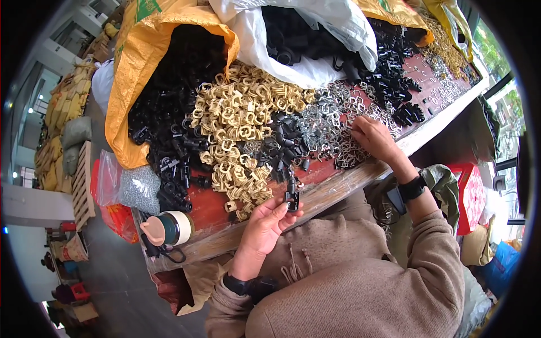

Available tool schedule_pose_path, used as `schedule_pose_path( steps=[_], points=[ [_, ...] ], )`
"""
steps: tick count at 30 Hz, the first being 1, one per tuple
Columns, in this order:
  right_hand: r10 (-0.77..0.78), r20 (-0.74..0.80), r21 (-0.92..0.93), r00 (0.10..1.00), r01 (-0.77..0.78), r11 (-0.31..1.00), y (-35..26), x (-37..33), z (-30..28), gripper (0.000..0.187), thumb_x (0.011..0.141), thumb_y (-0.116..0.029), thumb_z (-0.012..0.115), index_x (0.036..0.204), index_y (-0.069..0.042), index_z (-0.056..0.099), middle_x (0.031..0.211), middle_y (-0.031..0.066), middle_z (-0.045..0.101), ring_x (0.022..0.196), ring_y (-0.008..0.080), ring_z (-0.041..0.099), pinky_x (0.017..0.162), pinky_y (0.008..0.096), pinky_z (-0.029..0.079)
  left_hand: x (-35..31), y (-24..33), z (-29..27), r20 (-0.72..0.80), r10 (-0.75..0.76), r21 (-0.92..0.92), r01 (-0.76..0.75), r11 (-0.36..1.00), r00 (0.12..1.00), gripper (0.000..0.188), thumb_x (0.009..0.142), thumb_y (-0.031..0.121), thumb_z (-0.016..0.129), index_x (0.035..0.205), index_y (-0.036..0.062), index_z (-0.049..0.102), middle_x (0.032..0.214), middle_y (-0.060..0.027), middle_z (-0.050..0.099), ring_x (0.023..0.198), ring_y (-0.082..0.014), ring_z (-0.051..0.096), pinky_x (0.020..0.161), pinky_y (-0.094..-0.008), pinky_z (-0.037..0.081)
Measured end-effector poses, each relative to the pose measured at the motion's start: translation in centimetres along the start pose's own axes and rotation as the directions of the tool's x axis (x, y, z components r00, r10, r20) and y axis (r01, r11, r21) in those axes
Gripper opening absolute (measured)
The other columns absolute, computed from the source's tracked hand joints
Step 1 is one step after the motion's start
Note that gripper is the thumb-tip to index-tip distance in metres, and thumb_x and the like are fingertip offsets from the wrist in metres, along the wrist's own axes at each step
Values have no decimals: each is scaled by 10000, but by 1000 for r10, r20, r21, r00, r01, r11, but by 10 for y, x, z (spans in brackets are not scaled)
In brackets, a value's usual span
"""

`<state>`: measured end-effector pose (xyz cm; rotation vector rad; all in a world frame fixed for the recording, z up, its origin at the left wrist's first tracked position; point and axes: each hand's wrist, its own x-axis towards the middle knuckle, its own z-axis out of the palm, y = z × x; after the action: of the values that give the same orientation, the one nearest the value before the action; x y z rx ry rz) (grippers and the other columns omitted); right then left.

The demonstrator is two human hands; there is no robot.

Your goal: Assembling small plastic components by hand at a factory workbench.

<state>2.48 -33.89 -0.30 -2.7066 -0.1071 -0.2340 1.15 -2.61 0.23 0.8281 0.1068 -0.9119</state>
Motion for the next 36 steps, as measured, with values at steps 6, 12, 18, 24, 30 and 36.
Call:
schedule_pose_path(
  steps=[6,12,18,24,30,36],
  points=[
    [-24,102,-60,995,30,998,-2,-5,-7,132,729,-124,538,779,-27,463,740,120,481,709,301,507,581,368,410,3,0,2,18,-4,-9,4,1000,1000,245,816,90,491,1036,-16,485,962,-170,559,820,-205,577,677,-229,486],
    [-33,-12,178,999,35,983,3,-5,1,104,740,-125,536,758,-26,507,719,112,532,628,292,522,550,331,424,2,-1,0,23,-8,-30,9,1000,1000,227,821,91,485,1023,-12,488,969,-171,555,809,-202,578,675,-234,490],
    [152,-49,278,987,-133,951,-5,0,-3,77,758,-60,541,795,7,544,631,70,531,520,138,505,504,241,400,1,-1,-2,12,-5,-33,6,999,1000,216,824,94,481,1014,-10,493,976,-173,552,804,-200,579,672,-235,492],
    [212,95,664,973,-220,714,0,-1,5,119,781,-72,539,832,35,536,633,19,531,545,61,509,492,196,404,1,-2,-3,13,-1,-31,1,1000,1000,210,821,107,493,1001,-2,506,960,-150,566,788,-173,582,663,-219,482],
    [201,153,745,968,-246,620,-10,-1,3,106,782,-56,530,839,32,522,638,28,534,549,70,529,499,194,412,1,-3,-5,9,2,-49,-1,999,1000,202,822,96,485,998,-3,501,960,-159,563,783,-178,586,660,-222,487],
    [74,-112,195,991,-51,979,-12,0,3,88,788,-69,525,787,18,513,616,22,507,556,55,502,496,210,395,-1,-2,-5,14,8,-49,-7,999,1000,201,826,108,481,997,5,504,952,-147,569,777,-168,584,658,-222,481]
  ],
)
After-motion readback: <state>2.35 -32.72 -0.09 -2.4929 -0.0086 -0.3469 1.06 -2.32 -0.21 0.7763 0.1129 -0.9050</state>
